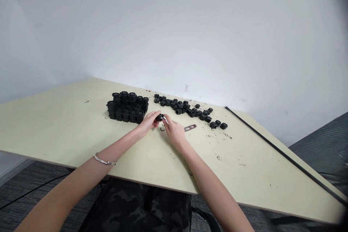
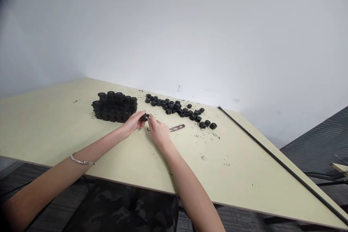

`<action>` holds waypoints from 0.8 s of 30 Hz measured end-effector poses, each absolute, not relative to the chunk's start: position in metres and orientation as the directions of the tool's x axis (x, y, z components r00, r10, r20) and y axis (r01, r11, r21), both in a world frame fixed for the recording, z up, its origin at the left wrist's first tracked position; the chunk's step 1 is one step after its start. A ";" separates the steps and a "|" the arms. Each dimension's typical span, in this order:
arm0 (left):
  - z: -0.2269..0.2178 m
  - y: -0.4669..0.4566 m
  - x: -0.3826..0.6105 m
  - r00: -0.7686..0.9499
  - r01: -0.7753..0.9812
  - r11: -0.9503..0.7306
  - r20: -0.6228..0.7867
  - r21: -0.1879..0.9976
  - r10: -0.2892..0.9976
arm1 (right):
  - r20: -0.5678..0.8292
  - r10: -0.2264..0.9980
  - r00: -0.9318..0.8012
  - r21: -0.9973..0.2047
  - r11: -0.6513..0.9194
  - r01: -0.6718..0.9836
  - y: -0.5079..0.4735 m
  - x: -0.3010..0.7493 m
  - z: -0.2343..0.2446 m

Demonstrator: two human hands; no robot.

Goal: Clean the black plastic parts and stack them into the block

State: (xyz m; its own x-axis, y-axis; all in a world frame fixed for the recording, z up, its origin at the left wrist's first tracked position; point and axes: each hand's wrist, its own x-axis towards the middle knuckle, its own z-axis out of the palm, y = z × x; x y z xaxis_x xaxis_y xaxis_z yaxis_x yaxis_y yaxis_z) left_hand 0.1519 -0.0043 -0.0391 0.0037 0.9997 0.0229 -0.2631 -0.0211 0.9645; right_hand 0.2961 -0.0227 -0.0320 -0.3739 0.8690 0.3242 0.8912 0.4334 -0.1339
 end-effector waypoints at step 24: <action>-0.005 -0.011 0.112 -0.334 0.657 -0.363 0.687 0.661 0.645 | 0.365 0.846 -0.389 -0.191 0.477 0.858 -0.021 0.298 -0.032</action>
State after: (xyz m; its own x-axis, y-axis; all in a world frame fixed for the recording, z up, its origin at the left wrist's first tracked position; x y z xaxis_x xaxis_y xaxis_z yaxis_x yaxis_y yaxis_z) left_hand 0.1123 -0.0111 -0.0050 -0.3344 0.6452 0.6869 0.6573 -0.3626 0.6606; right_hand 0.2981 -0.0209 -0.0323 -0.3887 0.8461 0.3649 0.8582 0.4766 -0.1909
